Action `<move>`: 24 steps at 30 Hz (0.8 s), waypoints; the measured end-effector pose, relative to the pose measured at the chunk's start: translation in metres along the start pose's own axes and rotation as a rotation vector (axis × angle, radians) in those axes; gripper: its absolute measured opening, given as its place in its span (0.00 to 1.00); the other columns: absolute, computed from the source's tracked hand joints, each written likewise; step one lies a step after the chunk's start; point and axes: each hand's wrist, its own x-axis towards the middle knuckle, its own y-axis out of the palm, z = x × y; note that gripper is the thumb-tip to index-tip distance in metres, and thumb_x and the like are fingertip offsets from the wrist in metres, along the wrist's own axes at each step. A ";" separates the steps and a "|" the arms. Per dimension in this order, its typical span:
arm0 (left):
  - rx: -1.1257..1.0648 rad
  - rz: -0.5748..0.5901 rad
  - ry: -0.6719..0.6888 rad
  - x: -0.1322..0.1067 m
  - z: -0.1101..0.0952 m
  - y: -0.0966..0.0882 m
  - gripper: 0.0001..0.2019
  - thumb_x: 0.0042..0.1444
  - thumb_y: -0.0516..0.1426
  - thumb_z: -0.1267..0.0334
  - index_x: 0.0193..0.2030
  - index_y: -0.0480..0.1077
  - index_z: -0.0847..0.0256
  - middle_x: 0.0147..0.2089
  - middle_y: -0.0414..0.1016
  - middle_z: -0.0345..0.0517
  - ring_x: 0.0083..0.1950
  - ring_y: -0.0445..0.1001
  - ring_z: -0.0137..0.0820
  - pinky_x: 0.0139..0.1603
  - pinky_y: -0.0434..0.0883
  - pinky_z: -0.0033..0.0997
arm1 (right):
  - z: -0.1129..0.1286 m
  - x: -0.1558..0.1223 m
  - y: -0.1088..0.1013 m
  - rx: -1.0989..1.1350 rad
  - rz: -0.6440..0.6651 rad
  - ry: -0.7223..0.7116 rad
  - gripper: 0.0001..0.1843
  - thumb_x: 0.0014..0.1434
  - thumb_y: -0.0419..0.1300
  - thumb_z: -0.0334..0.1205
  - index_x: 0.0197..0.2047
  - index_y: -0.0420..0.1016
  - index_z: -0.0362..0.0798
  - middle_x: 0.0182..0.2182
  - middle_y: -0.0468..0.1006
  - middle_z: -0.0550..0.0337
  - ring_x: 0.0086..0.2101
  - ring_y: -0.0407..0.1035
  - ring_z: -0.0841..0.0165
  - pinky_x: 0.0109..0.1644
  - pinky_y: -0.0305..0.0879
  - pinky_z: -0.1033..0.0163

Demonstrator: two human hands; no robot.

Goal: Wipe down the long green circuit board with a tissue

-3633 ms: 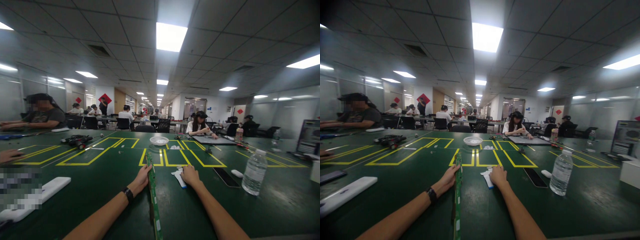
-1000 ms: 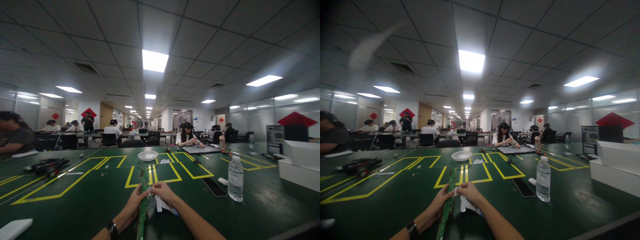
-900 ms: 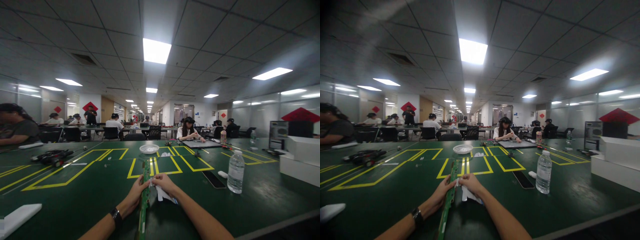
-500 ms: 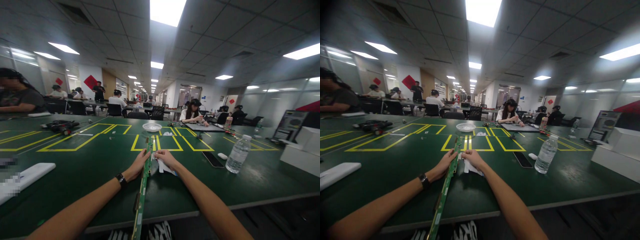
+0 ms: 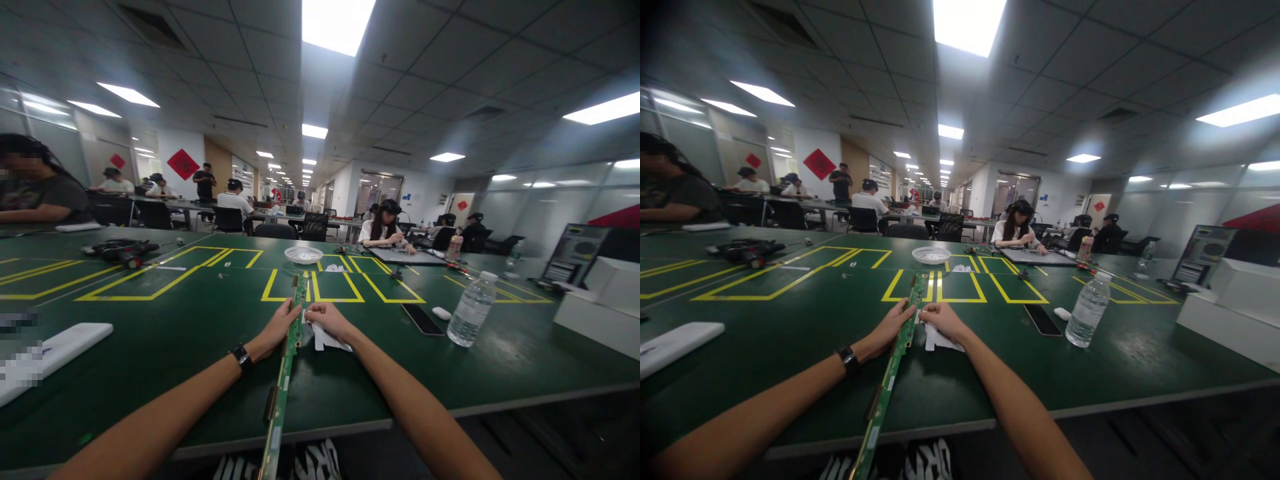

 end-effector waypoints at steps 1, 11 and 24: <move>0.002 -0.001 -0.001 0.000 -0.001 0.000 0.21 0.53 0.57 0.49 0.49 0.64 0.61 0.38 0.73 0.42 0.35 0.72 0.29 0.36 0.69 0.27 | 0.000 0.000 0.000 0.003 -0.001 -0.002 0.12 0.46 0.64 0.44 0.27 0.72 0.43 0.22 0.70 0.65 0.23 0.59 0.76 0.28 0.52 0.69; -0.046 -0.027 0.006 0.003 0.004 -0.003 0.21 0.52 0.58 0.49 0.47 0.64 0.61 0.37 0.72 0.42 0.35 0.72 0.29 0.36 0.69 0.27 | 0.000 0.002 -0.003 0.019 -0.014 0.005 0.11 0.47 0.63 0.43 0.26 0.71 0.43 0.21 0.69 0.65 0.21 0.59 0.76 0.27 0.51 0.69; -0.006 -0.025 -0.004 0.001 0.003 -0.002 0.19 0.54 0.57 0.50 0.46 0.64 0.61 0.36 0.71 0.41 0.33 0.71 0.27 0.34 0.69 0.25 | 0.000 0.000 -0.001 0.025 0.005 -0.009 0.14 0.48 0.63 0.46 0.28 0.72 0.43 0.21 0.70 0.65 0.23 0.59 0.75 0.29 0.53 0.68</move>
